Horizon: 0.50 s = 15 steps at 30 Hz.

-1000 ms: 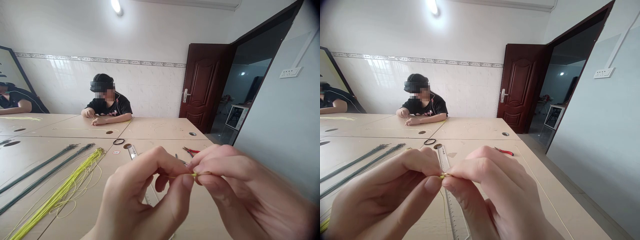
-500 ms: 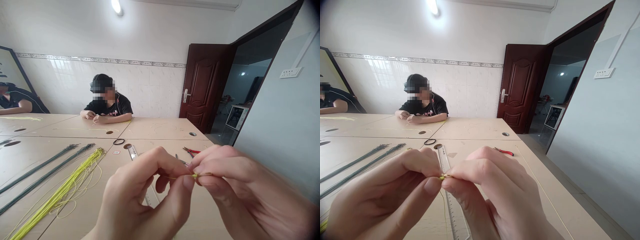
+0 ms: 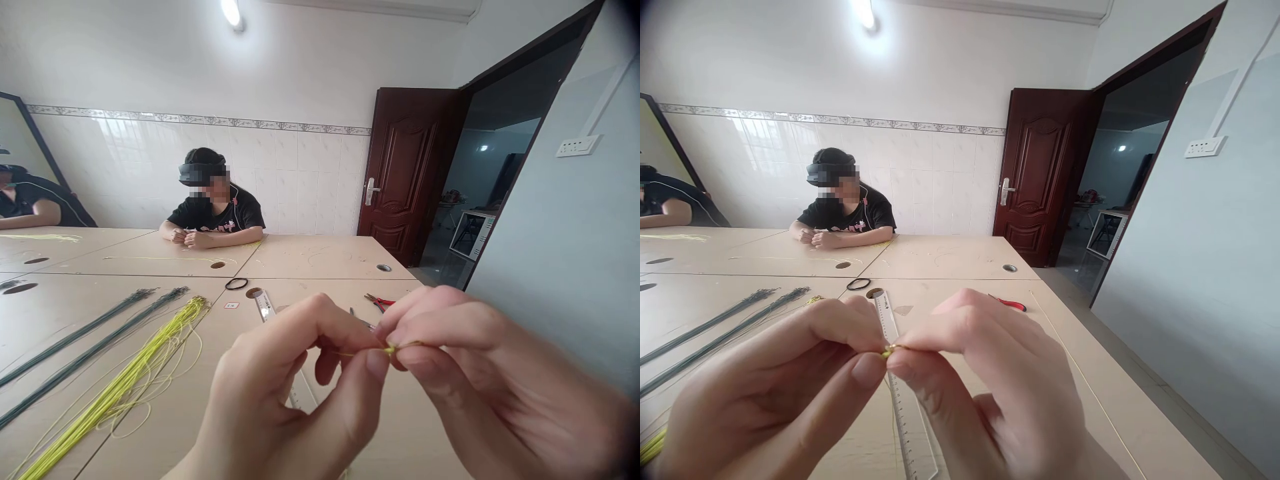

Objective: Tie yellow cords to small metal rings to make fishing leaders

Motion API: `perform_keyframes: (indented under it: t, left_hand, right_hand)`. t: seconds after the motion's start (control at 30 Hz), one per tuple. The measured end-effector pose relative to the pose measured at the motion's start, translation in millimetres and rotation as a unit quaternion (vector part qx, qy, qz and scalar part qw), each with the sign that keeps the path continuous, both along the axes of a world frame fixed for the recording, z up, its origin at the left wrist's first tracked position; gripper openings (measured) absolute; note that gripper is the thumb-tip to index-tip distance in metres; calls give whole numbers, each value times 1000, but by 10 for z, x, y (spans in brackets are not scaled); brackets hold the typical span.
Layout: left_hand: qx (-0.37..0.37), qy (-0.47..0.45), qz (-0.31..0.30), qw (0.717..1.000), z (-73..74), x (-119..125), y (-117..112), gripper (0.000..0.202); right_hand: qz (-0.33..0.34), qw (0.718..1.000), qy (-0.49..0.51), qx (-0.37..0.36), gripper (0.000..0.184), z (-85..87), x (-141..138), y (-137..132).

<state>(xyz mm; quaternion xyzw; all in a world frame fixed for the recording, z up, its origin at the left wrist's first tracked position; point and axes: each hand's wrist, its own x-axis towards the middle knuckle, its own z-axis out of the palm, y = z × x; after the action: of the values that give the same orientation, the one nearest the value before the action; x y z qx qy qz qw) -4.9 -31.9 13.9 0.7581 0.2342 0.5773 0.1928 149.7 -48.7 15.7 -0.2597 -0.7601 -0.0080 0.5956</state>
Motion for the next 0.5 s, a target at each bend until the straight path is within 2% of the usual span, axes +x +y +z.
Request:
perform_keyframes:
  t: [0.13, 0.23, 0.3, 0.4, 0.5]
  left_hand:
    - [-45, 60, -37, 996, -28, 27, 63, 17]
    - [-88, 170, -40, 981, -66, 119, 117, 19]
    - [-93, 243, -49, 964, -133, 235, 116, 23]
    - [-41, 339, -109, 933, -359, 477, 22, 28]
    - [18, 408, -219, 886, -734, 738, -172, 19]
  right_hand:
    - [-21, 998, 45, -40, 11, 27, 73, 65]
    - [-95, 982, 134, -89, 13, 77, 267, 195]
    - [-150, 958, 199, -144, 20, 108, 513, 334]
    - [-211, 927, 219, -218, 21, 119, 1046, 573]
    - [-279, 879, 231, -309, 17, 42, 1651, 766]
